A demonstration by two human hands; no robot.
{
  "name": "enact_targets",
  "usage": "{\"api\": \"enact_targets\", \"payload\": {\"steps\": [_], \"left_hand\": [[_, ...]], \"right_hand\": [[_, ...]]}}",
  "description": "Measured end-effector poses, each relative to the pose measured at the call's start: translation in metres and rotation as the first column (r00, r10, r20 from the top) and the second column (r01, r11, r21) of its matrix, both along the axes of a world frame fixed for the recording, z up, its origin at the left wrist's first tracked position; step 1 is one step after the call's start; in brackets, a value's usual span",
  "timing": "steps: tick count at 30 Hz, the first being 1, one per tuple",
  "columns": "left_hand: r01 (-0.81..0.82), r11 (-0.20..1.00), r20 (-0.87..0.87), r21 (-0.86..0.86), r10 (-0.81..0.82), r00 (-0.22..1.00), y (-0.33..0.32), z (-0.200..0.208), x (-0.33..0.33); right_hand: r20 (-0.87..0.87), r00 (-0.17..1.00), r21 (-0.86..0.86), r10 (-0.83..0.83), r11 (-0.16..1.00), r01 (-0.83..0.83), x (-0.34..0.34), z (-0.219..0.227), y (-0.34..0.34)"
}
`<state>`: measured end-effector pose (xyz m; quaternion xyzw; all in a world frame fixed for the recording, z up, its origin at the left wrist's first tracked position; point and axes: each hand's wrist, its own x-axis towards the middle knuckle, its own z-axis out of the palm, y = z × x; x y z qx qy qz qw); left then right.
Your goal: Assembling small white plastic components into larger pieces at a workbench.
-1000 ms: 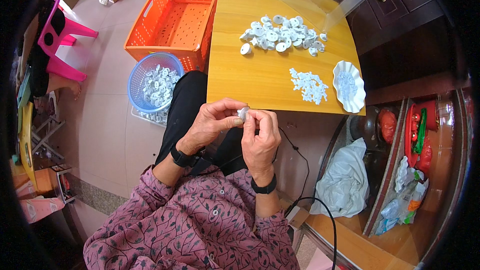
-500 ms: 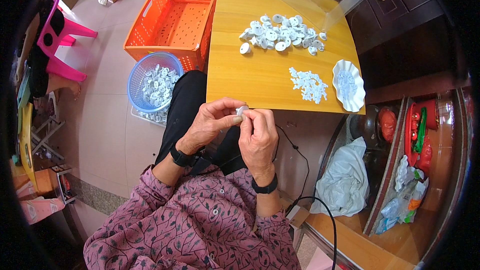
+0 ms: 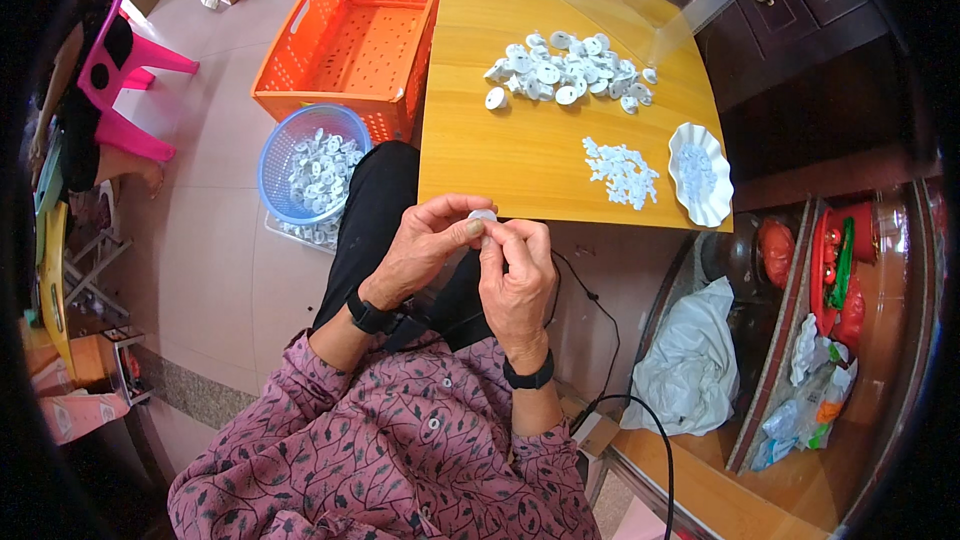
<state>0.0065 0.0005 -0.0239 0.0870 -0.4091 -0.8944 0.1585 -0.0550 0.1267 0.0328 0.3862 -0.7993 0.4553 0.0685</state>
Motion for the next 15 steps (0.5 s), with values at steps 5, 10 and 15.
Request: {"api": "enact_targets", "payload": {"steps": [5,10,15], "left_hand": [[-0.018,0.997,0.006,0.077,0.018,1.0,-0.0031,0.0007,0.0005],[0.017,0.973,-0.097,0.23,0.006,0.995,-0.0057,-0.0012,0.0006],[0.002,0.969,-0.081,0.247,0.018,0.997,-0.0061,0.002,0.0005]], "right_hand": [[0.193,0.981,-0.09,-0.011,0.995,0.029,0.006,-0.0018,0.0015],[0.235,0.972,-0.112,-0.01,0.993,0.037,0.0079,-0.0053,0.0033],[0.248,0.969,-0.127,-0.003,0.991,0.036,0.0086,-0.0055,0.0016]]}}
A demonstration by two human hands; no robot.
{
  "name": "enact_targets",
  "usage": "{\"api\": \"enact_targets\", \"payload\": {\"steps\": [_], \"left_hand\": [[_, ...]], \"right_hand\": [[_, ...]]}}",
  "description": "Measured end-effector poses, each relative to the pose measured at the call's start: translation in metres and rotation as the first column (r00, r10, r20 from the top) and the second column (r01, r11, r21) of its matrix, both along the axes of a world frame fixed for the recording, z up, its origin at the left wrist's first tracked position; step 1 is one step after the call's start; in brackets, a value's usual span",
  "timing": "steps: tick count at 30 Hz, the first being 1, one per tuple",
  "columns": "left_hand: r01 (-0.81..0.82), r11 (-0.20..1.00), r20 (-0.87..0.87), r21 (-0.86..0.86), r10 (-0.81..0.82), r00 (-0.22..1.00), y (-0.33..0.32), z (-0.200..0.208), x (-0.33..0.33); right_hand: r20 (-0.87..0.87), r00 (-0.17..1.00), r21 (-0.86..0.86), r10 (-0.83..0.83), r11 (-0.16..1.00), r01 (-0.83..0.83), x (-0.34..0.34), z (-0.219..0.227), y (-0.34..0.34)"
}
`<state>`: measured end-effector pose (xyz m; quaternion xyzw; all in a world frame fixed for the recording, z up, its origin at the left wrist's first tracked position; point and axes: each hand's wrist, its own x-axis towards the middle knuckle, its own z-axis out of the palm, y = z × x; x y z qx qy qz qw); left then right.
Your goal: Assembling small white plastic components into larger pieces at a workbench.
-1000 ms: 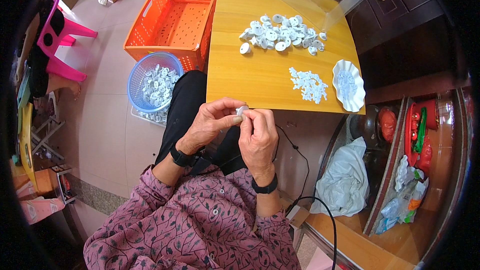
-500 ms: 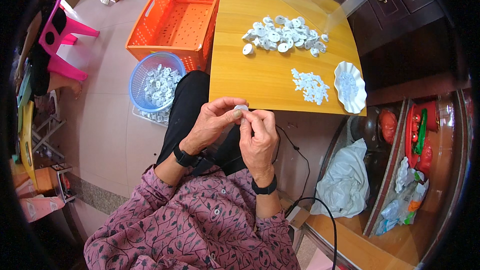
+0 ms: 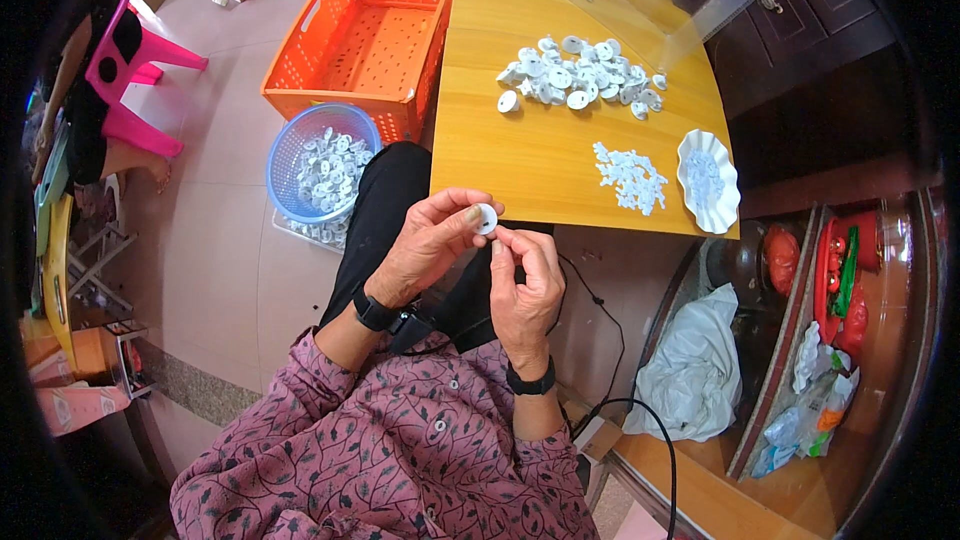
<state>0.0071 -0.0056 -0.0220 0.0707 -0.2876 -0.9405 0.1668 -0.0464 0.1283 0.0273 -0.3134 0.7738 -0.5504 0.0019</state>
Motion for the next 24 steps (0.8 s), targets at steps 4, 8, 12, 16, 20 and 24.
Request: {"api": "enact_targets", "payload": {"steps": [4,8,12,16,20,24], "left_hand": [[0.004,1.0,-0.019,0.004,-0.004,1.0,-0.001,-0.003,0.001],[0.01,1.0,-0.036,-0.022,-0.011,0.999,-0.002,-0.002,0.002],[-0.004,1.0,-0.012,-0.002,0.004,1.0,-0.002,-0.001,0.001],[-0.003,0.999,-0.049,0.038,0.005,0.999,0.0,0.005,-0.001],[0.013,1.0,-0.039,0.011,-0.012,0.999,0.001,0.006,0.0],[0.01,0.999,-0.005,-0.049,-0.01,1.0,0.004,0.008,0.002]], "right_hand": [[0.005,1.0,-0.008,0.002,1.0,-0.002,0.0,-0.002,-0.001],[-0.001,1.0,-0.03,-0.004,1.0,0.004,0.0,-0.003,-0.002],[0.022,1.0,-0.031,-0.002,1.0,0.003,0.0,-0.004,-0.002],[-0.01,0.999,-0.062,-0.039,0.997,0.038,0.0,-0.005,-0.003],[-0.049,0.996,-0.085,-0.073,0.994,0.069,-0.001,-0.005,-0.003],[-0.134,0.988,-0.061,-0.075,0.996,0.067,-0.001,0.003,-0.006]]}}
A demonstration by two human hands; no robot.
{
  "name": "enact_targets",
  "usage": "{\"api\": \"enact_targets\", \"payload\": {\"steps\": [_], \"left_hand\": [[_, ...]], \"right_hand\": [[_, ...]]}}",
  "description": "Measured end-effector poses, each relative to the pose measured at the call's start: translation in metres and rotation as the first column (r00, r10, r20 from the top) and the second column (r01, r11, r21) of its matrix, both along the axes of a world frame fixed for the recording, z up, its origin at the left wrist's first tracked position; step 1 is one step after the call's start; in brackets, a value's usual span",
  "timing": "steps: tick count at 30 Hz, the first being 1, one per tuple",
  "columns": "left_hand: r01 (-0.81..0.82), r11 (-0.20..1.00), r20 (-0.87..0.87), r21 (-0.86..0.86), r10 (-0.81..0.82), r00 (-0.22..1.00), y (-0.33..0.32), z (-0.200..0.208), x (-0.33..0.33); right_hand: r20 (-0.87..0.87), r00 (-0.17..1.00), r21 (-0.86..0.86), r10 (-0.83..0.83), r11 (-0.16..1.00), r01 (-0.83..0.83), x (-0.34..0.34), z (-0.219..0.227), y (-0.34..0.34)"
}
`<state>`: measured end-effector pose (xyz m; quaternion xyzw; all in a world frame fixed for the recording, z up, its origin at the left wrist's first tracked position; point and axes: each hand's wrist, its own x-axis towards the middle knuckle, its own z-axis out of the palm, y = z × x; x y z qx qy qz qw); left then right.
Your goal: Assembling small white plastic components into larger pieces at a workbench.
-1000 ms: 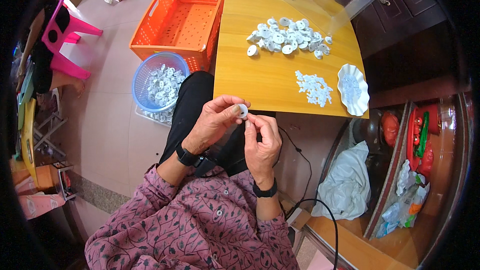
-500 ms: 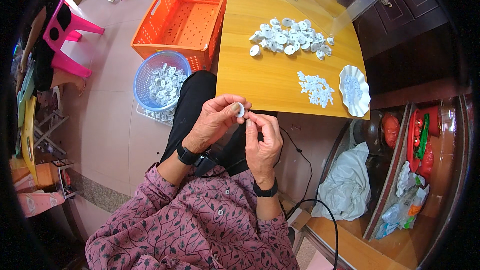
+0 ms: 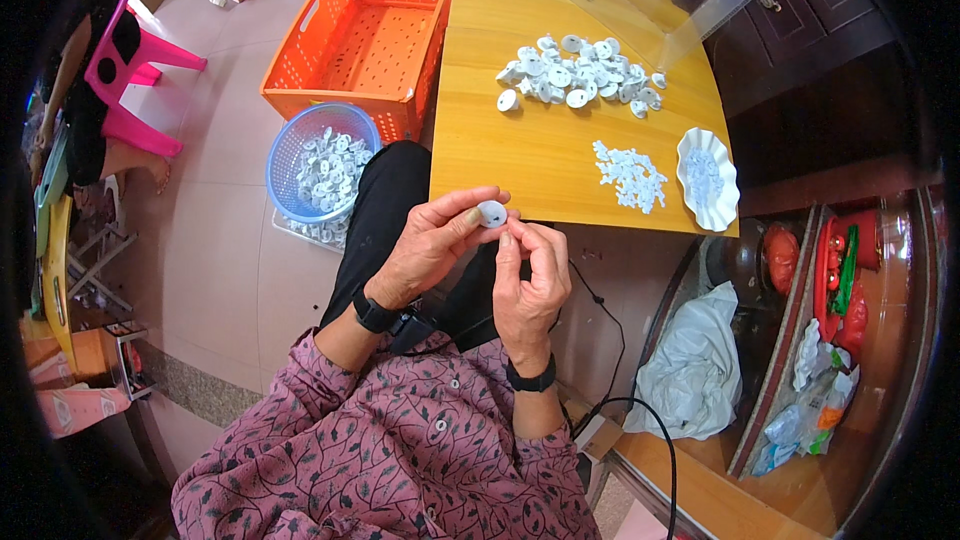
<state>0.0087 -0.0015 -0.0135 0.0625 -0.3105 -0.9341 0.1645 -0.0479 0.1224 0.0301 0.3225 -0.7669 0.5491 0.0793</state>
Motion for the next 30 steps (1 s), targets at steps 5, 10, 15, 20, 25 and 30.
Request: {"api": "enact_targets", "payload": {"steps": [5,10,15,20,25,30], "left_hand": [[0.002,0.998,0.02,-0.057,-0.001,1.0,0.003,0.005,0.001],[-0.038,0.976,0.052,-0.213,0.05,0.997,0.005,0.002,0.001],[-0.023,0.979,0.035,-0.205,0.03,0.999,0.004,-0.001,0.001],[0.004,0.968,0.051,-0.252,0.009,0.999,0.005,-0.001,0.001],[0.03,0.967,0.035,-0.255,-0.022,0.999,0.007,-0.002,0.0],[0.048,0.97,0.05,-0.24,-0.037,0.998,0.007,-0.003,0.0]], "right_hand": [[-0.052,0.999,0.052,-0.01,0.999,0.013,0.0,0.001,0.0],[-0.105,0.994,0.127,-0.029,0.991,0.042,0.0,0.002,0.003],[-0.114,0.993,0.127,-0.023,0.991,0.037,-0.002,-0.001,0.005],[-0.072,0.997,0.132,0.002,0.991,0.008,-0.004,0.001,0.007],[0.017,1.0,0.138,-0.014,0.99,0.011,-0.008,-0.008,0.011],[0.183,0.983,0.038,0.014,0.999,-0.021,-0.011,-0.015,0.015]]}}
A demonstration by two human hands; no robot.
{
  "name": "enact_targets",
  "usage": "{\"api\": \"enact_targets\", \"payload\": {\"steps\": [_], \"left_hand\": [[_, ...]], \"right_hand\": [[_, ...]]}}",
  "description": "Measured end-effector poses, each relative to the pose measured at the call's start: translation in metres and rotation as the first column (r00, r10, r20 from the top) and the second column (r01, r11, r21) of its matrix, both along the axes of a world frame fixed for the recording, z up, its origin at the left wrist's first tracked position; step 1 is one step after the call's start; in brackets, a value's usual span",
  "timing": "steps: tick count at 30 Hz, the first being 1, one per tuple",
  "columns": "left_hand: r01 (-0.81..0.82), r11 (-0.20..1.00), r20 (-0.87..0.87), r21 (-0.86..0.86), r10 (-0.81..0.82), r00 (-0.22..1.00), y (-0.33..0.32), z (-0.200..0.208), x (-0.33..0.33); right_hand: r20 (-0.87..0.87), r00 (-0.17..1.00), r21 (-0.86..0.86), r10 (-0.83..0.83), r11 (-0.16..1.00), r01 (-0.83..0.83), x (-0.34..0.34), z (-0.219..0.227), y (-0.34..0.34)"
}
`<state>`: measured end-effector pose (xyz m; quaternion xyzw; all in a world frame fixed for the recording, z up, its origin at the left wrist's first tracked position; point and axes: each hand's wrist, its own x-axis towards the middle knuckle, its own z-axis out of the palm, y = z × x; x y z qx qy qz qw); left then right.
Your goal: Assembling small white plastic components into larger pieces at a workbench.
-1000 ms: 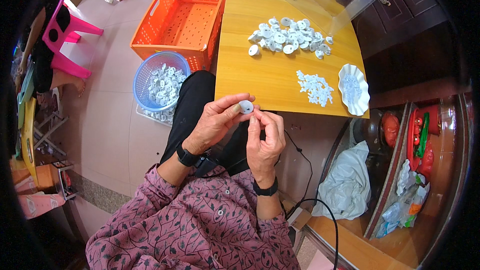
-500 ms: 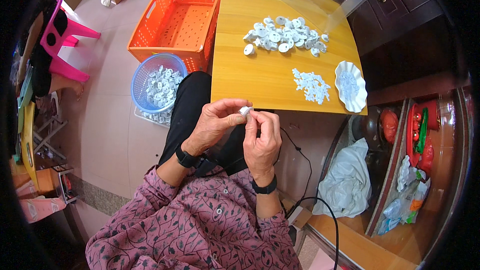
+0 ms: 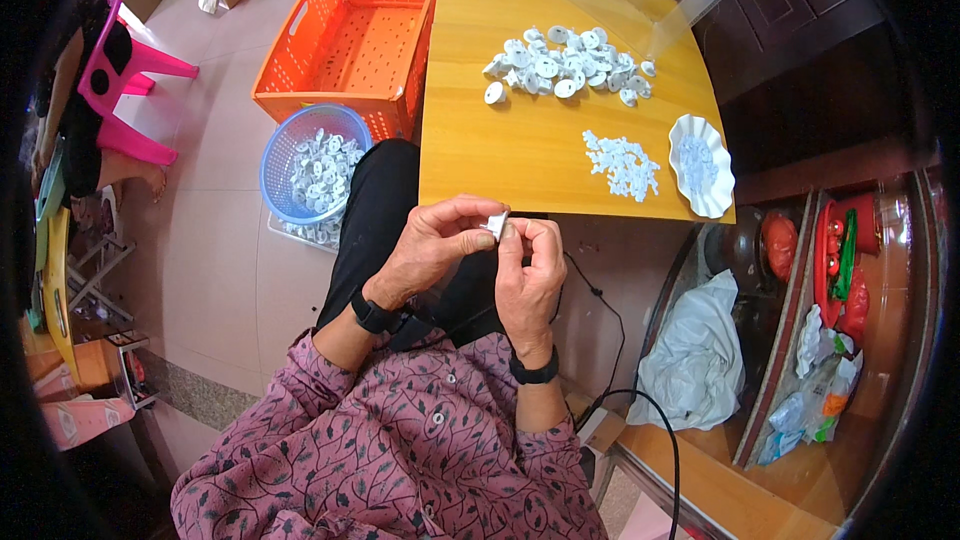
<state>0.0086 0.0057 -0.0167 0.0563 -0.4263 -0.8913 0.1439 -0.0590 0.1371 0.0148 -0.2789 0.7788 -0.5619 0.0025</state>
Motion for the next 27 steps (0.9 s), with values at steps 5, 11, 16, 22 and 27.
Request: {"api": "enact_targets", "payload": {"steps": [5,11,16,22,27], "left_hand": [[0.009,1.0,0.019,0.005,-0.009,1.0,-0.001,0.0,0.0],[-0.001,0.996,-0.005,0.091,0.002,1.0,-0.001,-0.002,0.0],[0.02,0.993,0.013,0.121,-0.021,1.0,-0.002,0.0,-0.001],[0.038,0.997,0.022,0.067,-0.04,0.999,-0.004,-0.003,0.001],[0.027,0.998,0.035,0.054,-0.029,0.999,-0.006,-0.003,0.001]], "right_hand": [[0.186,0.982,-0.097,0.045,0.995,-0.027,0.0,-0.001,0.001],[0.291,0.954,-0.151,0.068,0.988,-0.024,0.003,0.007,-0.001],[0.286,0.956,-0.115,0.059,0.993,-0.027,-0.001,0.002,0.002],[0.019,0.999,0.074,0.045,0.996,-0.047,-0.003,0.01,-0.001],[-0.096,0.994,0.106,0.055,0.993,-0.044,-0.001,0.012,-0.004]]}}
